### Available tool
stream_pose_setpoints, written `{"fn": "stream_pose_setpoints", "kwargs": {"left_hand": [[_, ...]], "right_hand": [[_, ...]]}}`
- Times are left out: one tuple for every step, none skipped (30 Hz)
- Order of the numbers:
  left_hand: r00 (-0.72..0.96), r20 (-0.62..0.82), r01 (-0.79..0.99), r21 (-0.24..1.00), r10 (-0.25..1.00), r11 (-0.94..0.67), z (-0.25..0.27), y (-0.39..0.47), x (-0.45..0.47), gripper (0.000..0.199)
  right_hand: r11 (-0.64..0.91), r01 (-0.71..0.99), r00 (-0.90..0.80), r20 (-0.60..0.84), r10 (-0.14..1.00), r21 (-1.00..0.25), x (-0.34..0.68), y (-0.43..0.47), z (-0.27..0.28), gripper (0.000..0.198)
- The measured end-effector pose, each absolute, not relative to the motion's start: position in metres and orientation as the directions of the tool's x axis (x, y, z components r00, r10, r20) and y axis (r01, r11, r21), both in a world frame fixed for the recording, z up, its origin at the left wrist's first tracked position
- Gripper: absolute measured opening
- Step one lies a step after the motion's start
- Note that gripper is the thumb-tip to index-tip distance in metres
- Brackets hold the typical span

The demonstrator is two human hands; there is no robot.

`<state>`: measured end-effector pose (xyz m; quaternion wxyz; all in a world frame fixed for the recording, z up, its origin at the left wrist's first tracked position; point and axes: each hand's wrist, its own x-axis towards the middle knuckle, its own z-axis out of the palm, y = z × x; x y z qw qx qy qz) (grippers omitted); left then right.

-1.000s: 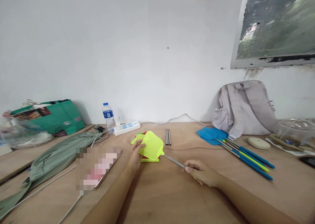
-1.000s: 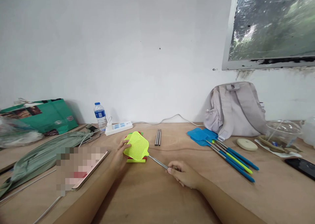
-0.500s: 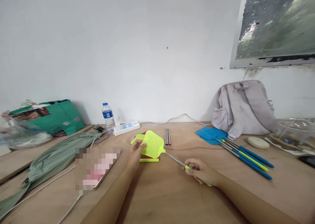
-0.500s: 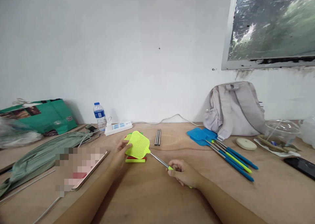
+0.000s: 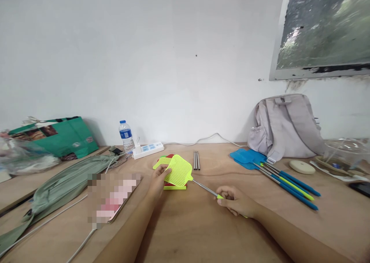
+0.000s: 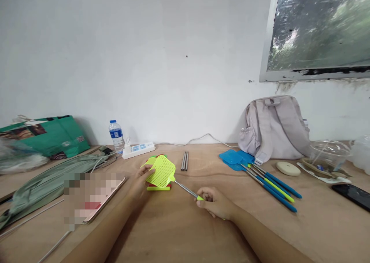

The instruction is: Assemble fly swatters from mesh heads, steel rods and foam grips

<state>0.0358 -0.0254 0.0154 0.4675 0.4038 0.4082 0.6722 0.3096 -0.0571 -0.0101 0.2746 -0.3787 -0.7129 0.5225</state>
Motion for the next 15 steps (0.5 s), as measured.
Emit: {"fn": "stream_pose_setpoints", "kwargs": {"left_hand": [[-0.234,0.157,-0.305,0.925,0.960,-0.225,0.0157,-0.0256,0.0360,0.026],[-0.228,0.151,-0.311,0.925,0.962,-0.219,0.0159,-0.0257,0.0363,0.026],[-0.219,0.143,-0.317,0.925,0.965,-0.209,0.0161,-0.0258,0.0364,0.026],[-0.208,0.134,-0.322,0.926,0.969,-0.197,0.0163,-0.0259,0.0364,0.026],[-0.195,0.124,-0.326,0.927,0.973,-0.184,0.0166,-0.0261,0.0364,0.026],[-0.181,0.114,-0.329,0.929,0.977,-0.170,0.0168,-0.0263,0.0363,0.026],[-0.170,0.104,-0.332,0.930,0.980,-0.157,0.0170,-0.0266,0.0361,0.026],[-0.160,0.097,-0.334,0.931,0.982,-0.146,0.0171,-0.0269,0.0359,0.025],[-0.153,0.091,-0.337,0.931,0.984,-0.138,0.0171,-0.0272,0.0357,0.025],[-0.148,0.087,-0.339,0.931,0.985,-0.133,0.0170,-0.0274,0.0355,0.025],[-0.143,0.083,-0.342,0.931,0.986,-0.128,0.0169,-0.0274,0.0353,0.025],[-0.140,0.081,-0.344,0.931,0.987,-0.125,0.0167,-0.0274,0.0352,0.025],[-0.138,0.081,-0.348,0.929,0.987,-0.125,0.0165,-0.0272,0.0352,0.025],[-0.141,0.083,-0.352,0.927,0.987,-0.128,0.0164,-0.0270,0.0353,0.026],[-0.146,0.086,-0.358,0.924,0.985,-0.134,0.0164,-0.0269,0.0355,0.026]], "right_hand": [[0.170,0.254,-0.564,-0.003,0.826,-0.952,0.3096,-0.0571,-0.0101,0.022],[0.171,0.252,-0.567,-0.002,0.824,-0.952,0.3097,-0.0570,-0.0103,0.022],[0.171,0.247,-0.569,0.000,0.822,-0.954,0.3098,-0.0568,-0.0105,0.022],[0.172,0.239,-0.572,0.004,0.820,-0.956,0.3100,-0.0565,-0.0108,0.022],[0.173,0.231,-0.574,0.010,0.819,-0.958,0.3101,-0.0563,-0.0111,0.023],[0.175,0.224,-0.577,0.014,0.817,-0.959,0.3102,-0.0561,-0.0114,0.024],[0.178,0.221,-0.579,0.018,0.815,-0.959,0.3103,-0.0560,-0.0116,0.024],[0.182,0.220,-0.581,0.021,0.814,-0.958,0.3104,-0.0559,-0.0117,0.025],[0.184,0.220,-0.581,0.023,0.813,-0.958,0.3104,-0.0559,-0.0118,0.025],[0.183,0.220,-0.582,0.022,0.813,-0.958,0.3105,-0.0560,-0.0118,0.026],[0.182,0.221,-0.582,0.020,0.813,-0.958,0.3105,-0.0561,-0.0118,0.026],[0.180,0.223,-0.580,0.018,0.814,-0.958,0.3104,-0.0562,-0.0116,0.026],[0.179,0.227,-0.579,0.016,0.815,-0.957,0.3104,-0.0563,-0.0114,0.027],[0.180,0.232,-0.578,0.014,0.816,-0.956,0.3104,-0.0565,-0.0110,0.027],[0.182,0.239,-0.577,0.011,0.817,-0.954,0.3103,-0.0567,-0.0106,0.027]]}}
